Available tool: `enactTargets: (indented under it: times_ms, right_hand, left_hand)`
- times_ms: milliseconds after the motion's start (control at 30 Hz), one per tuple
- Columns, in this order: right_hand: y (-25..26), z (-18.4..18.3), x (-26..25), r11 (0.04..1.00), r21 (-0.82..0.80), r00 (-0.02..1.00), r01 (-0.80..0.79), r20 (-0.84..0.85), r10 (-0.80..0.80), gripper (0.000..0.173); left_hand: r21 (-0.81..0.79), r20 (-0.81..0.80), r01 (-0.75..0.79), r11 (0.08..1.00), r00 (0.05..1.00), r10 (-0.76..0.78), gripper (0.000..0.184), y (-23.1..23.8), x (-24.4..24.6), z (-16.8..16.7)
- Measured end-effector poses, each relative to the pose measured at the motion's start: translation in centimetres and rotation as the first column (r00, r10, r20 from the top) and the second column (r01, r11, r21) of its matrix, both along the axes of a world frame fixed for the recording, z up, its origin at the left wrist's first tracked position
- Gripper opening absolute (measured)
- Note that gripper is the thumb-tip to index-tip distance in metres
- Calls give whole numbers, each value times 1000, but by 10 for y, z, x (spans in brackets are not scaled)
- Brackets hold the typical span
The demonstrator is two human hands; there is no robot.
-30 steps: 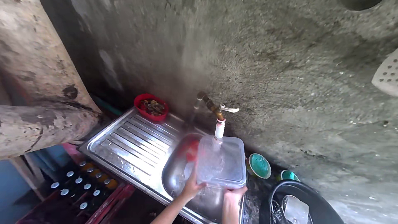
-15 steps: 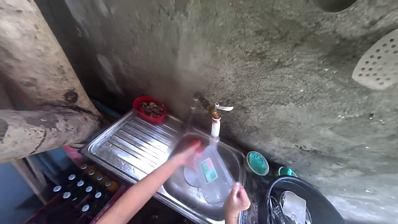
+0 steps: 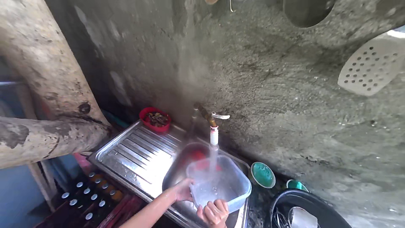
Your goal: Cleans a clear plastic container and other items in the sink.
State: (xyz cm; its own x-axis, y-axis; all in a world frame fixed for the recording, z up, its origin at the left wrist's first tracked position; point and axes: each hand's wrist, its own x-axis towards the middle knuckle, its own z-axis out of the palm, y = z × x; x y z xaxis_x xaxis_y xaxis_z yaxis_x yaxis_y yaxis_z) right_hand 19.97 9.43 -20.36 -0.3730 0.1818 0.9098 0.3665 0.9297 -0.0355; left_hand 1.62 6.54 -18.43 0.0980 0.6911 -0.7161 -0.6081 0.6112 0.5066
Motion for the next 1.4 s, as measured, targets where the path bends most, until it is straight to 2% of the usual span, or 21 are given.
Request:
enactTargets:
  times_ms: [67, 133, 200, 233, 300, 333, 400, 500, 567, 600, 633, 700, 800, 900, 933, 1033, 1067, 1133, 1233, 1333, 1400]
  right_hand:
    - [-6, -1, -1, 992, -118, 999, 44, 19, -42, 46]
    - [-9, 25, -11, 866, -485, 992, 120, 100, -81, 40]
    - [15, 72, -30, 329, -944, 999, 23, 6, -53, 36]
    - [39, 89, -42, 11, -990, 983, -139, -139, -117, 37]
    - [89, 107, -65, -473, -735, 871, -486, -362, -333, 28]
    - [109, 111, -76, -587, -554, 807, -590, -390, -443, 25]
    - [133, 112, -92, -670, -327, 736, -667, -429, -523, 32]
    - [138, 103, -109, -638, -417, 759, -647, -431, -488, 39]
    - [126, 82, -109, -511, -756, 911, -410, -315, -264, 31]
    - [120, 69, -104, -351, -931, 995, -103, -95, -40, 27]
    - [117, 60, -97, -141, -963, 962, 228, 200, 189, 33]
    - [118, 31, -90, 269, -788, 705, 554, 615, 352, 51]
    - [107, -6, -106, 413, -818, 838, 401, 509, 195, 61]
    - [83, -26, -114, 610, -674, 662, 416, 685, 306, 61]
    - [81, -31, -110, 599, -661, 626, 451, 713, 316, 61]
    - [84, -40, -106, 351, -642, 640, 682, 756, 140, 58]
    - [80, -41, -105, 324, -634, 610, 702, 770, 187, 59]
    - [71, -41, -88, 372, -700, 535, 609, 709, 460, 61]
    - [45, -1, -51, 357, -687, 210, 633, 596, 775, 54]
    - [41, 75, -18, 396, -475, 133, 786, 755, 642, 69]
    - [46, 95, 19, 613, -509, 345, 605, 861, 374, 60]
  left_hand:
    - [-91, -100, 14, 996, 995, -23, 32, 4, -5, 0]
    - [-129, -150, -12, 992, 989, -7, 24, 8, -13, 2]
    - [-115, -168, -52, 992, 985, 32, 20, 9, -23, 9]
    - [-112, -163, -73, 991, 985, 54, 18, 9, -26, 13]
    - [-115, -142, -98, 988, 986, 82, 19, 7, -27, 15]
    - [-108, -138, -97, 989, 987, 82, 20, 5, -28, 13]
    - [-85, -152, -94, 992, 985, 80, 19, 2, -31, 7]
    - [-66, -134, -99, 993, 987, 90, 16, -1, -31, 14]
    - [-65, -139, -136, 989, 982, 126, 17, -2, -30, 23]
    - [-52, -166, -147, 988, 977, 137, 23, -3, -29, 30]
    - [-27, -193, -140, 990, 972, 133, 38, -4, -29, 36]
    - [6, -274, -66, 998, 960, 65, 68, -2, -28, 43]
    - [-19, -332, 1, 1000, 943, -8, 87, 6, -27, 36]
    - [-16, -406, 28, 999, 913, -32, 90, 8, -30, 42]
    - [-11, -415, 59, 998, 908, -58, 92, 7, -31, 43]
    - [-26, -399, 60, 998, 915, -65, 97, 6, -30, 36]
    - [-47, -384, 42, 998, 922, -57, 96, 6, -30, 29]
    - [-87, -346, 4, 996, 938, -34, 89, 7, -32, 18]
    - [-111, -260, -22, 994, 966, -8, 69, -1, -40, 11]
    - [-155, -116, -34, 987, 993, 16, 32, -3, -39, 0]
    - [-154, -25, -22, 988, 1000, 18, 14, -3, -35, -13]
